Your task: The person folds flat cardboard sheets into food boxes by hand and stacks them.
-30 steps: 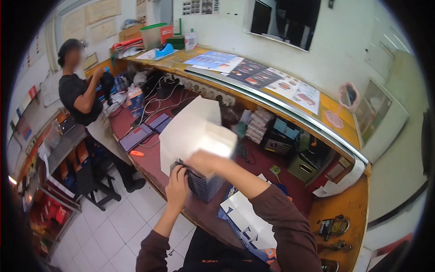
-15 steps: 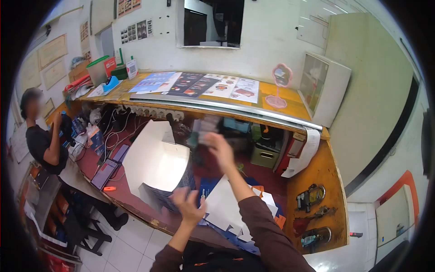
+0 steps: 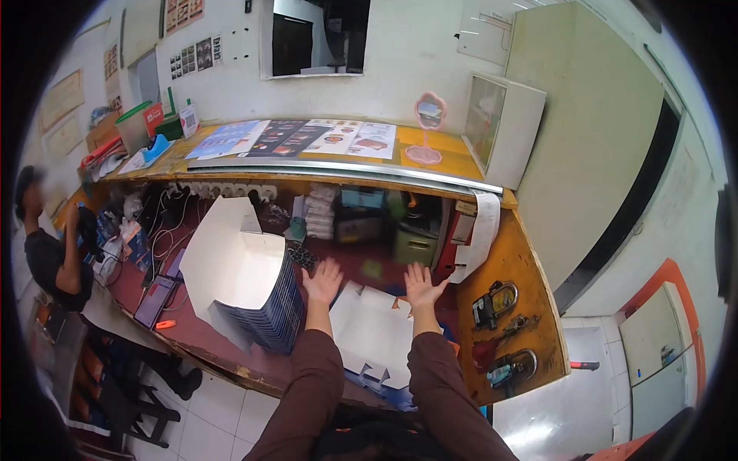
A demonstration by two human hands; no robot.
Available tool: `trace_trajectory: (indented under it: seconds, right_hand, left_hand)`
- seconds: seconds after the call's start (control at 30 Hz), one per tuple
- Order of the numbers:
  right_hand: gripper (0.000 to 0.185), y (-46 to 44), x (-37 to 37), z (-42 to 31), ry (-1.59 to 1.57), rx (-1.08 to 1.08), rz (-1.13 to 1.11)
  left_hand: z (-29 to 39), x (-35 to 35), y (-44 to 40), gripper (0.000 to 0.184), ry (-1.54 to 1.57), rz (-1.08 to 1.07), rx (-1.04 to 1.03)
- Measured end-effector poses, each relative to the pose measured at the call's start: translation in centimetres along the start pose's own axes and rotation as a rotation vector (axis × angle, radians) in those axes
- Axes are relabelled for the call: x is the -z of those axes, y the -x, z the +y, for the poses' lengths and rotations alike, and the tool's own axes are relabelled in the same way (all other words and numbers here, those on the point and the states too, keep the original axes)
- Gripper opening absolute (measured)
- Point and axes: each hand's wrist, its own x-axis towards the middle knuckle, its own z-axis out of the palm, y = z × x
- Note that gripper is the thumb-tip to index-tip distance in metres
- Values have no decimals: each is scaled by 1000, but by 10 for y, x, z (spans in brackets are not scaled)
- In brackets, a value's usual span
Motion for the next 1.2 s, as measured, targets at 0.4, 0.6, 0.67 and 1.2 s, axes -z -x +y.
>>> trace_trajectory:
  seconds: [0.4, 0.6, 0.67, 1.2]
  right_hand:
    - [78, 37, -63, 8, 2989, 399, -194]
    - [79, 40, -38, 4, 2842, 303, -215]
    - [77, 43, -3, 5, 2743, 304, -259]
    - [28, 233, 96, 28, 1930, -159, -637]
  left_hand:
    - [-17, -51, 13, 67, -2705, -88, -903]
    - [-20, -14, 34, 69, -2974, -250, -627]
    - [-29, 13, 60, 77, -3058, -514, -54]
    - [-48, 41, 148, 31, -2556, -922, 182]
